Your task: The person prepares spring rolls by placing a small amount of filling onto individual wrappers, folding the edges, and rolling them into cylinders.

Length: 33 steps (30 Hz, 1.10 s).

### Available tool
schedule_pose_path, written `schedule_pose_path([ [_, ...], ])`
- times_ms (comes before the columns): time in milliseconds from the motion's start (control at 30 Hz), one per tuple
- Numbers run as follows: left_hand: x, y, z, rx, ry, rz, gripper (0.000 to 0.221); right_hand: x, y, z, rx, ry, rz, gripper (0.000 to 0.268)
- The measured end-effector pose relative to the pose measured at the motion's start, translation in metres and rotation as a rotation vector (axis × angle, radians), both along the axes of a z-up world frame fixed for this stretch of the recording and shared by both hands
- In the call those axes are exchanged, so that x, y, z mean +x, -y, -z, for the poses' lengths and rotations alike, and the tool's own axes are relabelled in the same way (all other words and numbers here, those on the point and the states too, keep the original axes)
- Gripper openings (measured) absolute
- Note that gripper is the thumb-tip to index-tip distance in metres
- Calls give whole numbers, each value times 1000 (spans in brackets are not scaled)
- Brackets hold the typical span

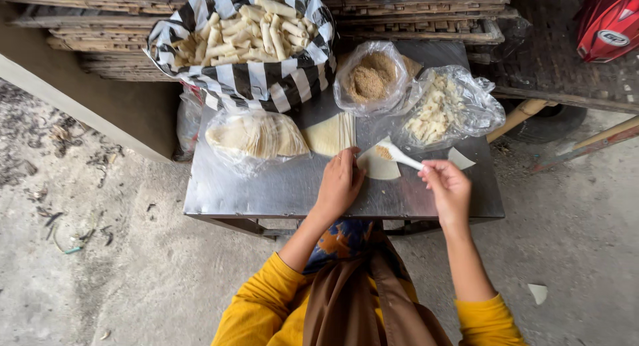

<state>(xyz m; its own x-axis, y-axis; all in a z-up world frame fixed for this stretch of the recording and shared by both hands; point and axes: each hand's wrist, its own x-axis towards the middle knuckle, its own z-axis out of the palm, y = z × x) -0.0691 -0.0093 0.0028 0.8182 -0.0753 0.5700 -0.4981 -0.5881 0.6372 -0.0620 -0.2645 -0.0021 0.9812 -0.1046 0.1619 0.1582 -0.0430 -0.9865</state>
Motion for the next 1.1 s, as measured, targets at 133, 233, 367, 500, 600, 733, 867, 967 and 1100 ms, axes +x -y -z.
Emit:
schedule_pose_path([
  [133, 2, 0, 4, 1, 8, -2, 46, -24, -7, 3, -154, 141, -12, 15],
  [233, 2, 0, 4, 15, 20, 10, 47, -37, -16, -3, -482, 339, 70, 14],
  [367, 1, -1, 3, 26, 5, 2, 47, -46, -20, -14, -787, 734, 96, 15],
  [500, 0, -1, -1, 36, -11, 3, 46, -44, -15, -20, -941, 897, 131, 20],
  [600, -1, -2, -2, 50, -11, -4, 46, -38, -13, -20, -965, 926, 156, 20],
  [733, -2, 1, -4, 72, -1, -30, 43, -14, -13, -35, -949, 872, 188, 20],
  [867, -6, 1, -11, 49, -63, -4, 43, 44, -33, -67, -858, 812, 228, 18],
  [967, -9, -3, -17, 15, -25, 32, 48, 88, -59, -92, -847, 812, 209, 17],
  [1100, -9, -7, -21, -11, -61, 95, 53, 92, -71, -100, -980, 753, 104, 35],
])
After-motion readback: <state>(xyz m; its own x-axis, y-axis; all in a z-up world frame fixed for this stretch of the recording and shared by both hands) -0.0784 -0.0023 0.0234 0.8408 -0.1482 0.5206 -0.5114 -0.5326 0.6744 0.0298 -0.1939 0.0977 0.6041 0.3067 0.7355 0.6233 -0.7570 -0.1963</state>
